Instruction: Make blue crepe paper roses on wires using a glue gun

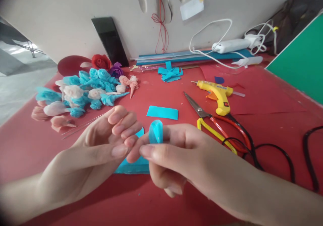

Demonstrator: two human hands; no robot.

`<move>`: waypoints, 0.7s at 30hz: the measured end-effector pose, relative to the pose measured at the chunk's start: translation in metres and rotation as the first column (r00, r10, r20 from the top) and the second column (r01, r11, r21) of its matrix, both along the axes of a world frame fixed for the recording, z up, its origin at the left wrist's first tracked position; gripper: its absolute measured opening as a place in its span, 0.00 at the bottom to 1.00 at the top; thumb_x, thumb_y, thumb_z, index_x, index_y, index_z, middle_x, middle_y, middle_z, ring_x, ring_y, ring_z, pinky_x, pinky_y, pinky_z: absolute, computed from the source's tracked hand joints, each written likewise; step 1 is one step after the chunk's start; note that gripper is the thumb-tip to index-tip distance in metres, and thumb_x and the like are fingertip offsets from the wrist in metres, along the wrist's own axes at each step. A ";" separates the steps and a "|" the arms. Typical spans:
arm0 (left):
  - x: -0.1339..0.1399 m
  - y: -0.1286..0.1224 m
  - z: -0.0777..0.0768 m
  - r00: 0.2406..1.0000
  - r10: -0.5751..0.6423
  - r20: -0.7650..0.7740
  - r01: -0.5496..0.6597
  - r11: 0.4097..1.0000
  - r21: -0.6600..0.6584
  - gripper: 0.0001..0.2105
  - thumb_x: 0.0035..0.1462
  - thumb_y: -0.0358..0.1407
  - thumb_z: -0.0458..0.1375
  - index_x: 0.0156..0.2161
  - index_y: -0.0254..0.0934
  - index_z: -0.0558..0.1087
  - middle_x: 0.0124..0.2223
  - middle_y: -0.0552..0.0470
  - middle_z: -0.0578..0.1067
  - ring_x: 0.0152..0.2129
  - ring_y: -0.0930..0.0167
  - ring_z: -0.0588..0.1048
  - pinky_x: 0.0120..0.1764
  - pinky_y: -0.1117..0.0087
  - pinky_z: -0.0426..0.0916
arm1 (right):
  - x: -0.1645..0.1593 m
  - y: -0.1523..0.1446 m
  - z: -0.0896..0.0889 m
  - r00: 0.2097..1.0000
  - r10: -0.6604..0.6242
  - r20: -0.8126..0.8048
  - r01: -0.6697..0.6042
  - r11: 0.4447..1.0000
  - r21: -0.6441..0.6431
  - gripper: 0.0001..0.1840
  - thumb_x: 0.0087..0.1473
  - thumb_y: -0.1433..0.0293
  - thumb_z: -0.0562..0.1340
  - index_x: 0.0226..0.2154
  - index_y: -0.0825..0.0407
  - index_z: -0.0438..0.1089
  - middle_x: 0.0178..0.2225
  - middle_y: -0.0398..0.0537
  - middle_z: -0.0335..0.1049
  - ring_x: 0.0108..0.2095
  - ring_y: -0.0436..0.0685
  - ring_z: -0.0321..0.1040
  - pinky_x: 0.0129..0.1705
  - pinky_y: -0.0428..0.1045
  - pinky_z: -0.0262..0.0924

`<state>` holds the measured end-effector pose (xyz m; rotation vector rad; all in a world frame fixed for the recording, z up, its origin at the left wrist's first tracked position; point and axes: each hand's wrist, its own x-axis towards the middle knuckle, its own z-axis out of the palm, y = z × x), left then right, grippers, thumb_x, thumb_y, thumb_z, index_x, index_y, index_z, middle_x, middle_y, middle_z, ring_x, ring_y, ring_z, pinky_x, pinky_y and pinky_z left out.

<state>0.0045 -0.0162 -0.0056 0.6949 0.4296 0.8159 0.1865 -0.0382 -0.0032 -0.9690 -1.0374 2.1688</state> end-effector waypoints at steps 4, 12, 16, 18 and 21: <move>0.001 0.001 -0.001 1.000 -0.001 0.002 0.001 1.000 0.013 0.12 0.52 0.17 0.55 0.30 0.35 0.61 0.29 0.58 0.61 0.28 0.81 0.71 0.33 0.80 0.69 | -0.001 0.000 0.000 1.000 -0.006 -0.008 0.006 1.000 -0.013 0.13 0.61 0.71 0.54 0.29 0.49 0.71 0.16 0.36 0.57 0.18 0.42 0.50 0.22 0.37 0.49; 0.000 0.001 -0.003 1.000 -0.011 0.014 0.011 0.999 0.032 0.12 0.52 0.16 0.53 0.30 0.35 0.61 0.29 0.59 0.62 0.28 0.81 0.72 0.34 0.79 0.70 | 0.001 0.000 -0.004 0.998 -0.019 -0.053 0.017 0.999 -0.042 0.13 0.60 0.72 0.55 0.28 0.49 0.72 0.16 0.37 0.59 0.17 0.41 0.51 0.22 0.35 0.51; -0.002 0.010 0.000 0.992 0.098 -0.075 -0.086 0.986 0.145 0.13 0.49 0.14 0.53 0.29 0.34 0.62 0.28 0.60 0.62 0.27 0.83 0.69 0.32 0.83 0.69 | -0.001 0.001 -0.001 0.999 -0.006 -0.037 0.004 0.998 -0.059 0.11 0.59 0.72 0.54 0.30 0.50 0.71 0.16 0.37 0.58 0.17 0.42 0.49 0.21 0.37 0.49; -0.004 0.019 0.000 0.975 0.191 -0.112 -0.153 0.947 0.282 0.14 0.47 0.13 0.54 0.29 0.34 0.63 0.27 0.60 0.62 0.27 0.83 0.67 0.31 0.84 0.69 | -0.002 0.003 0.001 0.999 -0.005 0.052 0.004 1.000 0.017 0.09 0.57 0.69 0.55 0.31 0.49 0.70 0.15 0.37 0.55 0.16 0.43 0.48 0.20 0.39 0.49; -0.008 0.034 -0.004 0.940 0.280 -0.197 -0.186 0.901 0.391 0.13 0.47 0.15 0.56 0.29 0.35 0.63 0.28 0.60 0.63 0.27 0.82 0.66 0.31 0.85 0.67 | 0.000 0.012 -0.002 0.838 -0.250 0.485 -0.010 0.881 0.472 0.10 0.51 0.64 0.56 0.26 0.50 0.69 0.13 0.38 0.53 0.15 0.46 0.49 0.17 0.43 0.46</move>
